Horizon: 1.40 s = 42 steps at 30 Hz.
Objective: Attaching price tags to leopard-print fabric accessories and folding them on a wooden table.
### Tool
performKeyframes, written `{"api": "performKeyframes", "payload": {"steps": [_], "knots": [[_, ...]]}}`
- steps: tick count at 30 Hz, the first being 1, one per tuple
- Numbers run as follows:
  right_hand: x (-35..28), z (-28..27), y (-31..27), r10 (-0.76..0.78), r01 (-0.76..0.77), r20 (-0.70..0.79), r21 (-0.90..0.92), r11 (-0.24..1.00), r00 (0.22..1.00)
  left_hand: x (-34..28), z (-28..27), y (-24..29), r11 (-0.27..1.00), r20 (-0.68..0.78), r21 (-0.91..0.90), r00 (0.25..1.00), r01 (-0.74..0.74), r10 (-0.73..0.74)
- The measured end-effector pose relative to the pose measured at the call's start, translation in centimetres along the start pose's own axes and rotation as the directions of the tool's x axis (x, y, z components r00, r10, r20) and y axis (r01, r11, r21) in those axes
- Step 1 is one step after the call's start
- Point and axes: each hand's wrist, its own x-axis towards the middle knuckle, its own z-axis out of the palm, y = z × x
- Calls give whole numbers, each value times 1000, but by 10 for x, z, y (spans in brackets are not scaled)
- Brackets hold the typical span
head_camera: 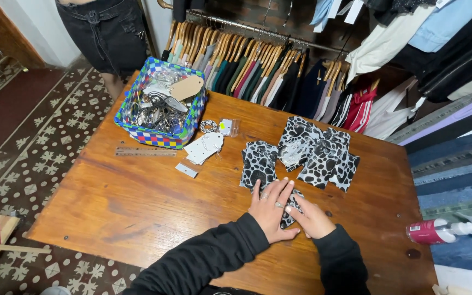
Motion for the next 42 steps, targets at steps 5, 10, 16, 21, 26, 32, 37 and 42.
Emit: {"api": "performKeyframes", "payload": {"steps": [5,10,16,21,26,32,37,42], "knots": [[5,-19,-10,-65,54,93,109,993,994,-7,25,-21,988,160,28,975,154,-157],[33,-34,-53,-116,116,-107,-10,993,987,-2,23,-31,978,196,79,959,191,-203],[160,39,-100,-466,356,-150,-459,814,872,-15,74,-69,960,58,237,985,147,-165],[258,107,-88,-299,296,62,47,954,952,-16,81,-78,973,-50,166,987,158,-152],[297,119,-65,-204,194,87,112,975,975,-15,82,-80,967,-61,161,980,199,-191],[260,106,-95,-170,144,84,255,956,982,-16,84,-81,963,-55,156,975,221,-215],[237,91,-99,-196,172,36,349,921,980,-15,85,-83,960,-40,158,973,231,-227],[220,79,-104,-177,259,-226,415,872,958,-15,86,-83,957,-27,156,970,244,-243]]}}
